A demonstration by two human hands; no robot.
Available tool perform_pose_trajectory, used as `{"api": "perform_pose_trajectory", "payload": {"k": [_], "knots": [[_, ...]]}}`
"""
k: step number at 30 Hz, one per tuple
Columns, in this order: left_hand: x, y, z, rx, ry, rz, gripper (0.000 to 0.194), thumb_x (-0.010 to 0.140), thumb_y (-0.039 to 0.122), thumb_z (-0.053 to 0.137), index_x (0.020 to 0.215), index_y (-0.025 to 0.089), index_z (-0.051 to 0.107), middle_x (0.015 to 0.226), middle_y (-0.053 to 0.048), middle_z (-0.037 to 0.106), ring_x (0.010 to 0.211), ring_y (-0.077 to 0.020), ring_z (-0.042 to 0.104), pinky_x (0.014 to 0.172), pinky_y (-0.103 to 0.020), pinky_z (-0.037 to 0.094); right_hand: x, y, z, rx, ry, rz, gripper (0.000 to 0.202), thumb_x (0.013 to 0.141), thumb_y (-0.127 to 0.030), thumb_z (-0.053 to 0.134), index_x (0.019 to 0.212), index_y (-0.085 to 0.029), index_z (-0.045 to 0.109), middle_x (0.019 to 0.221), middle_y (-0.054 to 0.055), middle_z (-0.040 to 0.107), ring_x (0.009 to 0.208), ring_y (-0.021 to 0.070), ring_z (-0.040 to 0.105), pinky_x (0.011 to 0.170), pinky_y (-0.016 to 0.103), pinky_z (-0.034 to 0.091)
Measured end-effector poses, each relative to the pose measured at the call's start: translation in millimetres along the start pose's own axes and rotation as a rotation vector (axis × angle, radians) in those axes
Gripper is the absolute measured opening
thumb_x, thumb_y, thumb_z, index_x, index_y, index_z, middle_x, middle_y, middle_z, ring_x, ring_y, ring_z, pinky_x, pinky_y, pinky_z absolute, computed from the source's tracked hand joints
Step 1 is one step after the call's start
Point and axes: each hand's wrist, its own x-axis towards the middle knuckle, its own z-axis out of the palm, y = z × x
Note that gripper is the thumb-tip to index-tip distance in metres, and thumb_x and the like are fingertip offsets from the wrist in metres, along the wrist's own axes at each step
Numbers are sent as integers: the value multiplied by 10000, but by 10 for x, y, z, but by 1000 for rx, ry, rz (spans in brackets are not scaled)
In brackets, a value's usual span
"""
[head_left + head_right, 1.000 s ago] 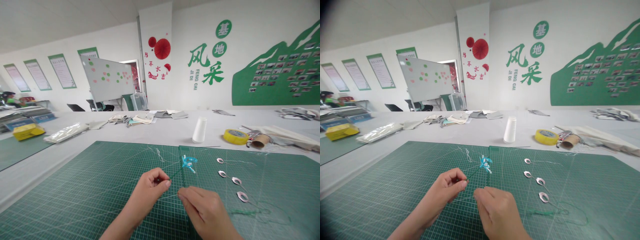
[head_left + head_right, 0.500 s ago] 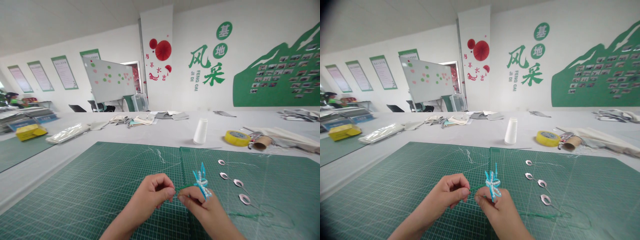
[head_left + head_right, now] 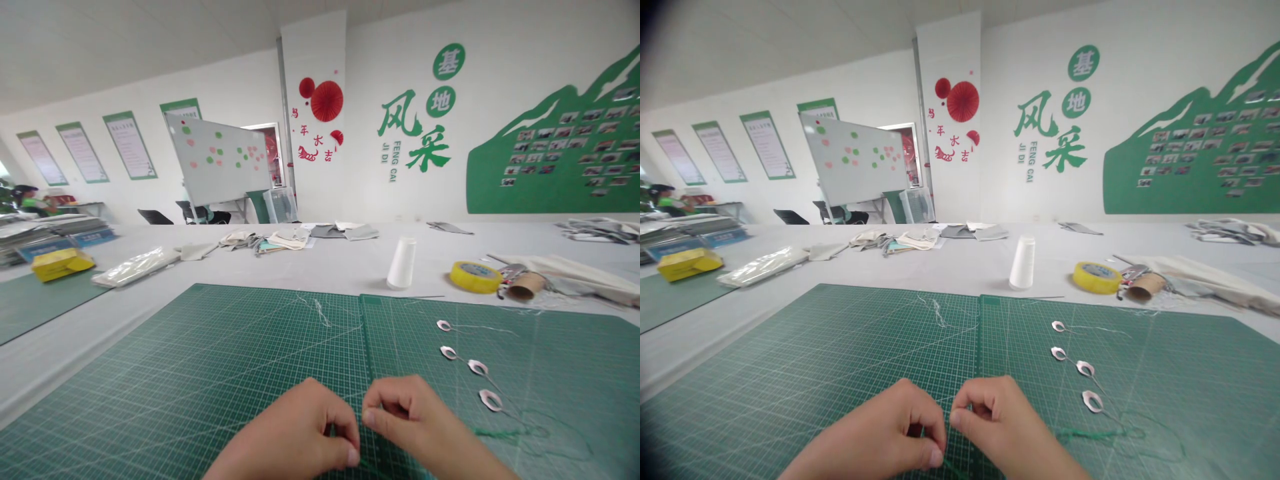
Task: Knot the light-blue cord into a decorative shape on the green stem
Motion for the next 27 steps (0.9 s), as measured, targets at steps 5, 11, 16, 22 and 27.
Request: {"api": "perform_pose_trajectory", "payload": {"k": [5,11,16,22,27], "knots": [[25,2,-2,125,181,-2,143,739,160,561,675,191,686,596,36,588,585,-114,505,562,-217,331,-41,-66,-12,-311,114,-146,210,867,-176,510,703,-199,640,627,-19,629,583,124,561,544,234,361],[96,-14,-9,201,399,-54,161,785,196,521,683,190,645,665,17,636,638,-141,541,575,-237,316,-64,-13,53,-397,204,-280,245,919,-187,431,817,-213,652,689,-4,675,606,140,615,560,251,399],[130,-63,-30,141,537,-90,186,824,230,494,694,185,620,642,19,598,603,-136,498,565,-242,312,-75,-16,119,-433,248,-269,271,942,-208,392,855,-207,649,684,7,674,599,144,624,564,242,433],[137,-36,-80,-162,517,-40,163,813,239,520,688,164,592,638,11,578,637,-136,508,609,-244,365,-76,-50,174,-451,264,-300,321,955,-222,365,817,-205,655,628,6,662,559,134,617,544,215,446],[126,29,-101,-356,438,-50,142,794,257,554,696,157,575,606,35,534,501,-84,369,519,-219,303,-70,-25,183,-427,248,-277,328,958,-234,367,810,-204,657,628,3,655,567,133,619,553,212,442]]}}
